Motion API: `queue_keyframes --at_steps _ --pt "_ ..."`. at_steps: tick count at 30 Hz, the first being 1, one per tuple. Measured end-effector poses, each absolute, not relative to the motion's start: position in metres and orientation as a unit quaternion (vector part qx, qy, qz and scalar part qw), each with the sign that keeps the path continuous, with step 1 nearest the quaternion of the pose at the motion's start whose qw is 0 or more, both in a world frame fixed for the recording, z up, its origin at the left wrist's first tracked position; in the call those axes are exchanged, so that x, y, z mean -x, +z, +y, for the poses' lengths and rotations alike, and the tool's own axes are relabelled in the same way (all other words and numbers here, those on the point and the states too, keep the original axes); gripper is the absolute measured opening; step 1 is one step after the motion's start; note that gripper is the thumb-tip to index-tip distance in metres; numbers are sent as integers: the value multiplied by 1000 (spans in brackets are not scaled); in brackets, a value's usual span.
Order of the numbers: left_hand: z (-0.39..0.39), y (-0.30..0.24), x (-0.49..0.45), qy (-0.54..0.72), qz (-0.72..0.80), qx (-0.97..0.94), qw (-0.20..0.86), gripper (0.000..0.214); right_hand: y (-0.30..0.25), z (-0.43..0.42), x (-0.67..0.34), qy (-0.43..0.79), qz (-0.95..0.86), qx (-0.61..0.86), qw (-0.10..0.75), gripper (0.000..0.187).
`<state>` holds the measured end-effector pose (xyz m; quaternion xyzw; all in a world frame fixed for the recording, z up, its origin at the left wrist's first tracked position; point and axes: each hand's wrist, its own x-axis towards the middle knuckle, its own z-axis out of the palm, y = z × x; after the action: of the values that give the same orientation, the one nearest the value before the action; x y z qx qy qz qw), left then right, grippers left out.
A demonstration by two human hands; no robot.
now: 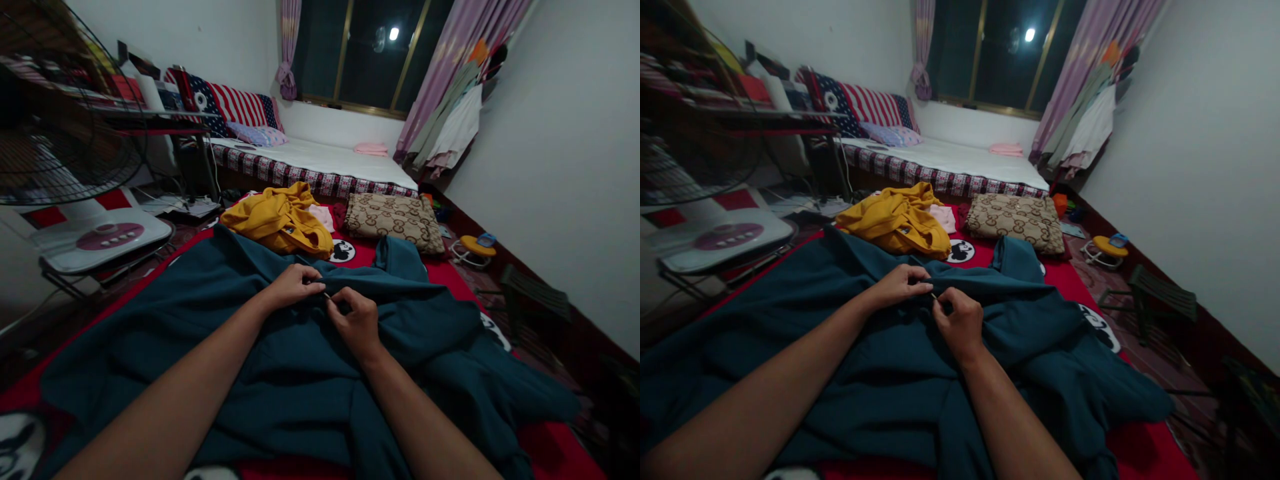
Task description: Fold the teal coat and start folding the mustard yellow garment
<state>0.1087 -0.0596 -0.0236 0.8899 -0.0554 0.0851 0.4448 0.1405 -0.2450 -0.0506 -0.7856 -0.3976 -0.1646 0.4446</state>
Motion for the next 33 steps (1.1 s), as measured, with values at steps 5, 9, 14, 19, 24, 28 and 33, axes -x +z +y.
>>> queue_keyframes --at_steps 5,9,14,19,24,28,33 --pt "-61 -20 -107 101 -81 -886 446 21 -50 -244 -141 -148 -341 797 475 13" --pt "-64 -19 -106 121 -107 -880 447 15 -49 -243 -142 -121 -310 794 509 14" --pt "-70 -21 -105 150 -100 -881 437 13 -48 -242 -143 -117 -288 792 526 16" --pt "-77 -24 -106 183 -111 -883 417 14 -49 -243 -143 -125 -301 788 523 16" --pt "-76 -16 -104 138 -117 -866 466 19 -49 -244 -143 -140 -300 779 533 14" --pt "-73 -12 -103 90 -92 -845 520 35 -48 -245 -143 -133 -289 768 556 14" --pt "-75 -22 -106 101 -71 -828 546 27 -48 -245 -143 -123 -279 765 567 13"
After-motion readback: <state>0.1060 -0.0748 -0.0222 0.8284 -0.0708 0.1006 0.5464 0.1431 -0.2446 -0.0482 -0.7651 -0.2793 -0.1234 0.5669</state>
